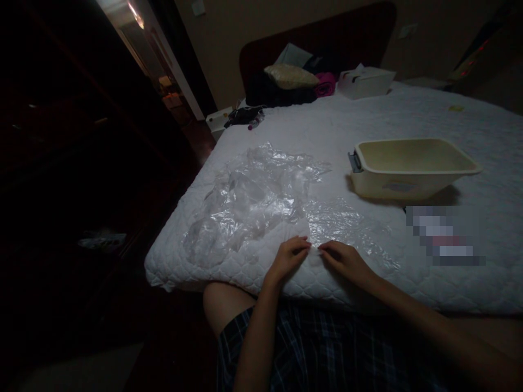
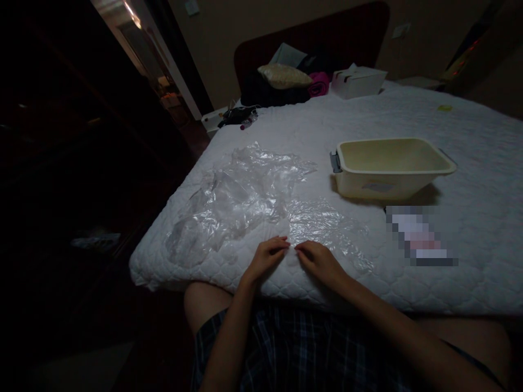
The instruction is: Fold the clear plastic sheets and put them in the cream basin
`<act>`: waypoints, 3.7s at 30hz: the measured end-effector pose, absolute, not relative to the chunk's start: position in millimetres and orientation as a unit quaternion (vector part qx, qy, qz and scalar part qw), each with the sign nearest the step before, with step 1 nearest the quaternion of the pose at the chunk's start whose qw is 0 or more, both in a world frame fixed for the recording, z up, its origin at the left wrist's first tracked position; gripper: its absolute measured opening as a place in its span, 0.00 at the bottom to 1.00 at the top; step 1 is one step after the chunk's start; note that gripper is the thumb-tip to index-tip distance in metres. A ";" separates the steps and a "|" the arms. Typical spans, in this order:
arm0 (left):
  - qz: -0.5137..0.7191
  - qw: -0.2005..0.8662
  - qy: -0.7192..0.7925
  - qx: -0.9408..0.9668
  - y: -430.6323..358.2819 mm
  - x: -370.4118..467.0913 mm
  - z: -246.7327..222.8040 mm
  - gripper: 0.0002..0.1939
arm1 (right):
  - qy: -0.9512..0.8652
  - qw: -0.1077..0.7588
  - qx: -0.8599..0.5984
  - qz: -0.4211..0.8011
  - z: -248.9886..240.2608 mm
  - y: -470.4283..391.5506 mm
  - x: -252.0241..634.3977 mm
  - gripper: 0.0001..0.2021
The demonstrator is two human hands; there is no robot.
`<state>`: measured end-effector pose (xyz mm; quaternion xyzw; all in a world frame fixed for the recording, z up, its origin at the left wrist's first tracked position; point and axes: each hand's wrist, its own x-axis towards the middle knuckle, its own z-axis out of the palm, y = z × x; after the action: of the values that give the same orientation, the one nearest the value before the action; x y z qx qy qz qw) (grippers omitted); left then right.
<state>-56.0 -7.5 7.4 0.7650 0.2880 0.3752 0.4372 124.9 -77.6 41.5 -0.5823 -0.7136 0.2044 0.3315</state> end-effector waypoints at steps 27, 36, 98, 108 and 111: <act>0.342 0.391 0.318 0.793 -11.0 -52.0 11.7 0.08 | -0.578 0.434 -0.616 0.313 55.1 -68.5 125.2 0.11; 0.357 0.430 0.348 0.753 -8.6 -48.3 11.3 0.09 | -0.545 0.457 -0.622 0.327 49.5 -60.1 128.7 0.13; 0.370 0.070 0.321 0.869 -31.1 -49.2 5.3 0.09 | -0.708 0.327 -0.587 0.217 63.1 -63.5 163.4 0.10; 0.328 0.070 0.249 0.909 -45.0 -38.3 7.4 0.12 | -0.827 0.244 -0.496 0.102 47.8 -100.5 166.5 0.14; 0.325 0.088 0.249 0.908 -44.9 -37.0 6.7 0.12 | -0.828 0.239 -0.503 0.071 35.9 -99.2 165.4 0.15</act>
<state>-37.0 -44.9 6.7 0.9082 0.2492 0.3247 0.0877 165.4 -99.2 35.9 -0.5029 -0.8276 0.0713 0.2389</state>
